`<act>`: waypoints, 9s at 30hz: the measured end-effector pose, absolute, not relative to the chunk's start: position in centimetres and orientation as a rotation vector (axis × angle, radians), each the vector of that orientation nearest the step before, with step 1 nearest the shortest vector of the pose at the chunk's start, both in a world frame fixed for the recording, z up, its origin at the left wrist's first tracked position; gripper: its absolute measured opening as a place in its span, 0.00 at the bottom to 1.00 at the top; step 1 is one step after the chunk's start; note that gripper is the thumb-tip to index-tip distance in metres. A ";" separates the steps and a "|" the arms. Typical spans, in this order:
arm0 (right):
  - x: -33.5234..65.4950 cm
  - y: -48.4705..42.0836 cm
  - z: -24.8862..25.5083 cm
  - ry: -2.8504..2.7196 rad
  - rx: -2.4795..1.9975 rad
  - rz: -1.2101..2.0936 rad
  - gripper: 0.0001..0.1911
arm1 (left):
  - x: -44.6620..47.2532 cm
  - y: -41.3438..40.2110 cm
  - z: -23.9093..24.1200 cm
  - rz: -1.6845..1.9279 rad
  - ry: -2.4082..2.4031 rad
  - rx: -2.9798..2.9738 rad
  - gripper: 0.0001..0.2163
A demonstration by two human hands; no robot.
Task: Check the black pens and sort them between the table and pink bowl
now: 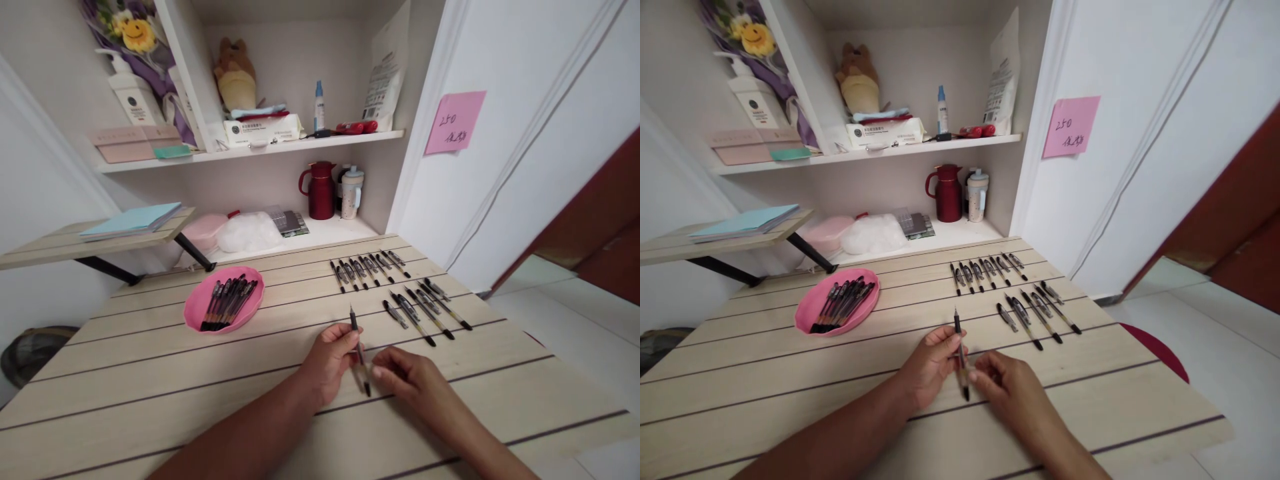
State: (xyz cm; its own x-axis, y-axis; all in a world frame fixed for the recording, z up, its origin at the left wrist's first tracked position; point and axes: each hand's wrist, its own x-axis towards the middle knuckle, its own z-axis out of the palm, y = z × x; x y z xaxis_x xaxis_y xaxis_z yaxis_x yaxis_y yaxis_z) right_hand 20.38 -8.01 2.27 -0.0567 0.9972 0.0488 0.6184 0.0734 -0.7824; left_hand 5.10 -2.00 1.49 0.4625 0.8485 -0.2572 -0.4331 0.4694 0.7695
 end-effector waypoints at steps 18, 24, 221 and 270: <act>24.2 -6.4 -0.5 -1.943 -2.216 -0.138 0.16 | 8.3 -1.3 0.8 0.920 0.895 0.964 0.13; 24.3 -6.2 -0.9 -1.928 -2.255 -0.181 0.17 | 8.1 -1.5 1.1 0.924 0.876 0.951 0.13; 21.3 3.2 3.1 -0.830 -1.301 0.829 0.21 | 2.4 -0.2 1.0 0.685 0.700 0.964 0.22; 16.5 -0.9 1.6 -0.806 -1.134 1.369 0.17 | 2.9 -0.3 0.6 0.712 0.682 0.989 0.14</act>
